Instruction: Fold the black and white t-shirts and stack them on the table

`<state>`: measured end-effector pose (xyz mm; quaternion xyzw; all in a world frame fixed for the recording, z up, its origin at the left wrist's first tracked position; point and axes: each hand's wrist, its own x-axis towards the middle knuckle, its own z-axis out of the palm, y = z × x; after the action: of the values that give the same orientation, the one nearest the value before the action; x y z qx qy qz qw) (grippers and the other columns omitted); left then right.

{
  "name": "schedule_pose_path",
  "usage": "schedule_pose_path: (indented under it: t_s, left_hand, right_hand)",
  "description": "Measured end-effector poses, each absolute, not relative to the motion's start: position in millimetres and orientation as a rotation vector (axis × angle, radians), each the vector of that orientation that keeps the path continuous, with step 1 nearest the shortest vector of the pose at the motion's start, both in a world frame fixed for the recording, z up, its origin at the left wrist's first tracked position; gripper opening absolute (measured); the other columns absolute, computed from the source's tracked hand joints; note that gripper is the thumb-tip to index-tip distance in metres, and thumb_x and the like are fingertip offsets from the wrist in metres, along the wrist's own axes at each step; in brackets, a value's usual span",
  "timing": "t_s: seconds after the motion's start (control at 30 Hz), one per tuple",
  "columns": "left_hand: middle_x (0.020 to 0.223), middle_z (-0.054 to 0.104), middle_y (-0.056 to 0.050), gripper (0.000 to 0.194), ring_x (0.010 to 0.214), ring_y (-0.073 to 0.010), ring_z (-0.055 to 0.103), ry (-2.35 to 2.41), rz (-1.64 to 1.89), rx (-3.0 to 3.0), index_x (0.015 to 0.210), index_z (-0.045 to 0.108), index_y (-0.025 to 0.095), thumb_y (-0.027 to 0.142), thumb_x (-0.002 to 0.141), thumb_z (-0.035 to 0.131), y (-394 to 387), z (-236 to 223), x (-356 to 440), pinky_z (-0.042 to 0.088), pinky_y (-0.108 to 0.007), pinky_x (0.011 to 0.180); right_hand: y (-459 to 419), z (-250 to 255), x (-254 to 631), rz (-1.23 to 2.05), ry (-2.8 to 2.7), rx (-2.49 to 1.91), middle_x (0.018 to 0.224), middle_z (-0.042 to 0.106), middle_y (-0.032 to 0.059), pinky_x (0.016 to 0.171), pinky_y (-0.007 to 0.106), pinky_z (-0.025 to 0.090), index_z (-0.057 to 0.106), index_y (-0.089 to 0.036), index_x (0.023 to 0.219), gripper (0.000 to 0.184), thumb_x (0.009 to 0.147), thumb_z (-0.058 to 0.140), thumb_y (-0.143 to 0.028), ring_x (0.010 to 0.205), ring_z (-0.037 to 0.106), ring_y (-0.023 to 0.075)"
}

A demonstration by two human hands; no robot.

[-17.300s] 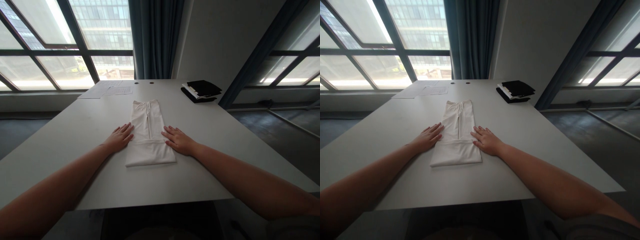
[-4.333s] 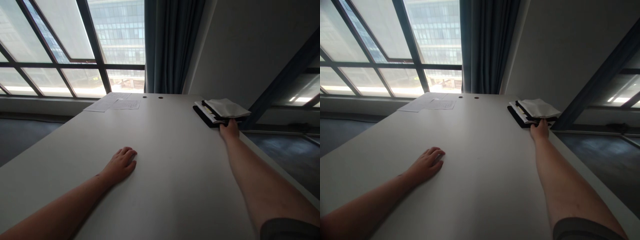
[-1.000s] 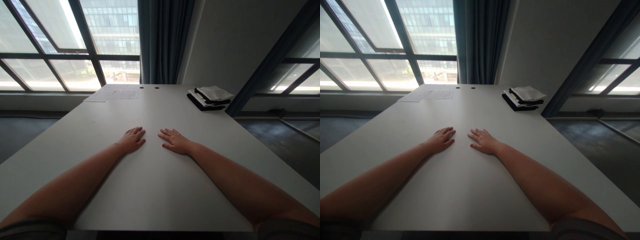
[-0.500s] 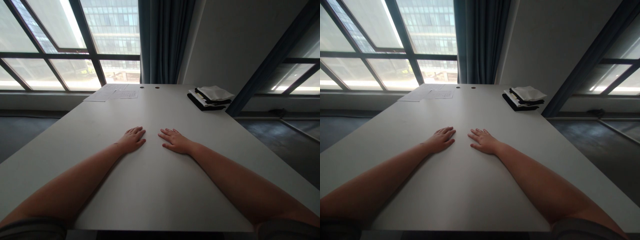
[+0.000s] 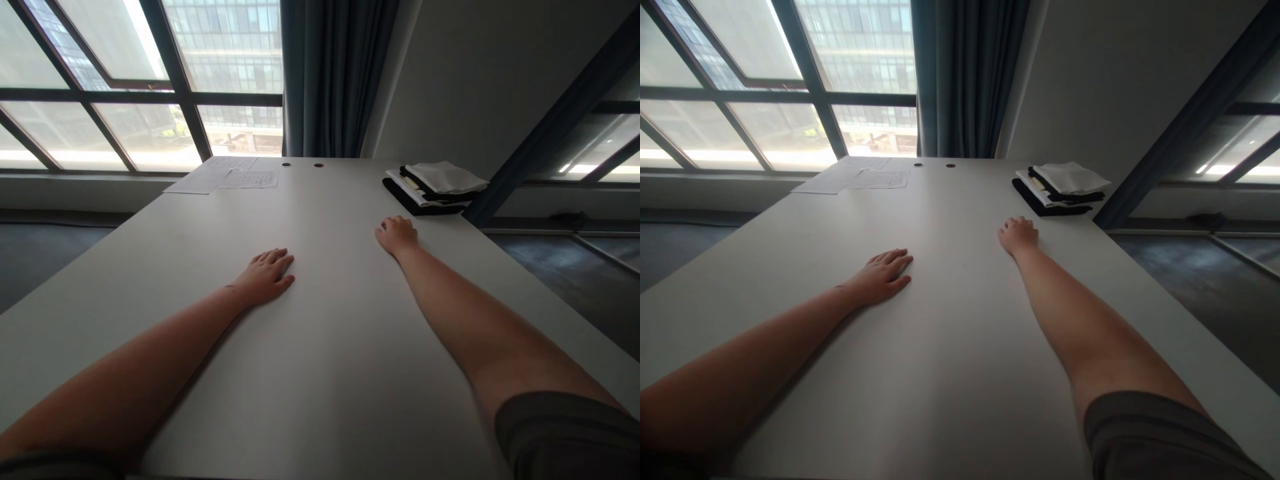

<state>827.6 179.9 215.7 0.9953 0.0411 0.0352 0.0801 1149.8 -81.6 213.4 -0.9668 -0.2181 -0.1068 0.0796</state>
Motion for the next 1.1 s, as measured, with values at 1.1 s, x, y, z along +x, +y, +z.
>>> schedule_pose_path:
  t_s: [1.1]
  left_hand:
    - [0.142, 0.060, -0.009, 0.038, 0.133, -0.0333, 0.056, 0.099, 0.278, 2.871, 0.130, 0.066, 0.030, 0.046, 0.098, 0.052, 198.8, 222.8, 842.6, 0.042, -0.057, 0.114]
  right_hand:
    - [-61.0, 229.4, 1152.1, -0.369, -0.858, -2.885, 0.125, 0.070, 0.0216, 0.100, 0.042, 0.041, 0.076, -0.011, 0.113, 0.034, 0.104, 0.048, -0.028, 0.124, 0.057, 0.0332]
